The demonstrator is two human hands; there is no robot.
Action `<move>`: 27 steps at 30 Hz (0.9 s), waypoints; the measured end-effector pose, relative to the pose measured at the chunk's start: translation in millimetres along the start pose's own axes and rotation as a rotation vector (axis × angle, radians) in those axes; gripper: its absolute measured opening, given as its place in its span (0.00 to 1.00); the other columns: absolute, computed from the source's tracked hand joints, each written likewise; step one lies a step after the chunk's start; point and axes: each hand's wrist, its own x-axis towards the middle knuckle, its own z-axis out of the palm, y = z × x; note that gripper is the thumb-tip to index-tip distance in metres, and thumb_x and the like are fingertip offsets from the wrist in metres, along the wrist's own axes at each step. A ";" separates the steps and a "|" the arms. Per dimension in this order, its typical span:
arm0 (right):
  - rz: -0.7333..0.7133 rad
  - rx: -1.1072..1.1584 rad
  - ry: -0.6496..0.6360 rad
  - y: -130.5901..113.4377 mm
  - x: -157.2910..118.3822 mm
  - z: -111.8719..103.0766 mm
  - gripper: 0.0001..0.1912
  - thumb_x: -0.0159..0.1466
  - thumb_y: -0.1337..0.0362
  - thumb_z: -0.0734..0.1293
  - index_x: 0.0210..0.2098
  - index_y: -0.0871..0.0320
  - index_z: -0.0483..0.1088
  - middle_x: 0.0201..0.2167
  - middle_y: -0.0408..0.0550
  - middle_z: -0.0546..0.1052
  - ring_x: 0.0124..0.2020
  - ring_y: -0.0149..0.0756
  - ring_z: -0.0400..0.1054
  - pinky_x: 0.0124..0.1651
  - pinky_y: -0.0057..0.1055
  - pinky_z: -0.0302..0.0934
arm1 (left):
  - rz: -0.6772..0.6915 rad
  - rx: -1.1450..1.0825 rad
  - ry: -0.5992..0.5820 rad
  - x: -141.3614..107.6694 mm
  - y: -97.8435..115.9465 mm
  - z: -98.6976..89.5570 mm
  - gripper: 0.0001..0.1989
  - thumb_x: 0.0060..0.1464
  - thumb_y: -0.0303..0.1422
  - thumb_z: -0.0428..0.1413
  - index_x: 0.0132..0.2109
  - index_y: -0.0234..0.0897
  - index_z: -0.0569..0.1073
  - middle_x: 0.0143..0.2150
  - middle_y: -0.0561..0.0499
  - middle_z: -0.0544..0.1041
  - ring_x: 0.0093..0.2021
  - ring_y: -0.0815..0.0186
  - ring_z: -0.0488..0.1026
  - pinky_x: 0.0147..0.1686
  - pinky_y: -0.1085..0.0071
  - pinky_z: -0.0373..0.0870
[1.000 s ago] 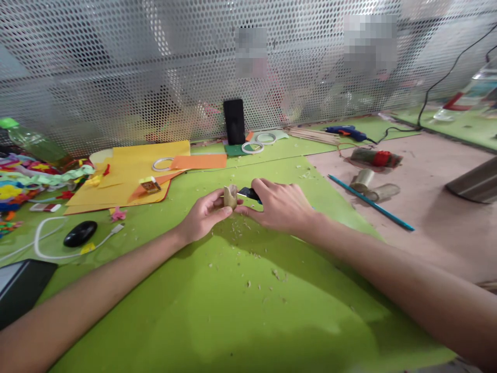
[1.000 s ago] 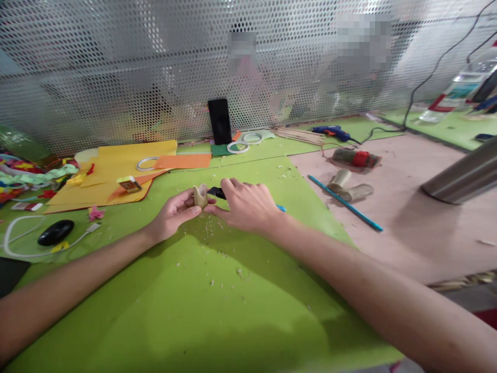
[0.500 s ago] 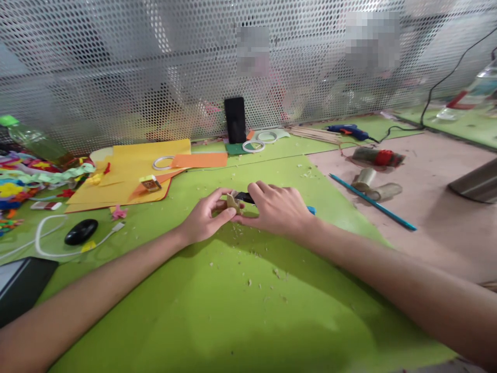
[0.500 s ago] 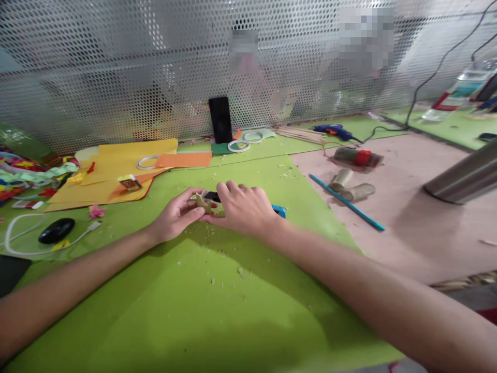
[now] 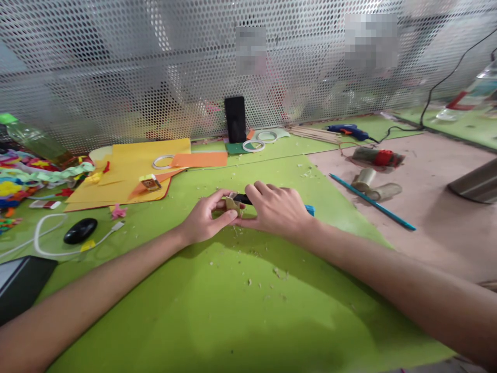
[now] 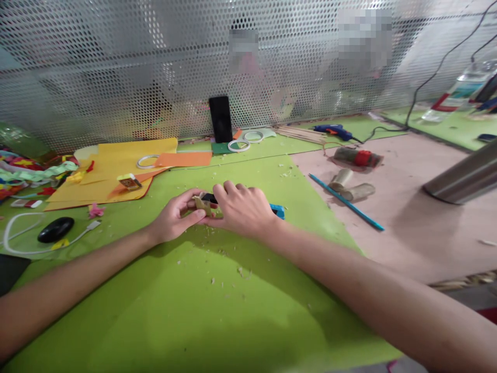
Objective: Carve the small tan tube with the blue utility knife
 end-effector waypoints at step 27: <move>-0.028 -0.047 0.027 3.0 0.5 17.2 0.37 0.64 0.36 0.41 0.44 0.58 0.65 0.35 0.52 0.75 0.32 0.40 0.70 0.25 0.31 0.37 | 0.066 0.279 0.090 -2.1 3.6 1.8 0.21 0.57 0.40 0.56 0.54 0.35 0.66 0.43 0.43 0.78 0.43 0.58 0.78 0.39 0.66 0.75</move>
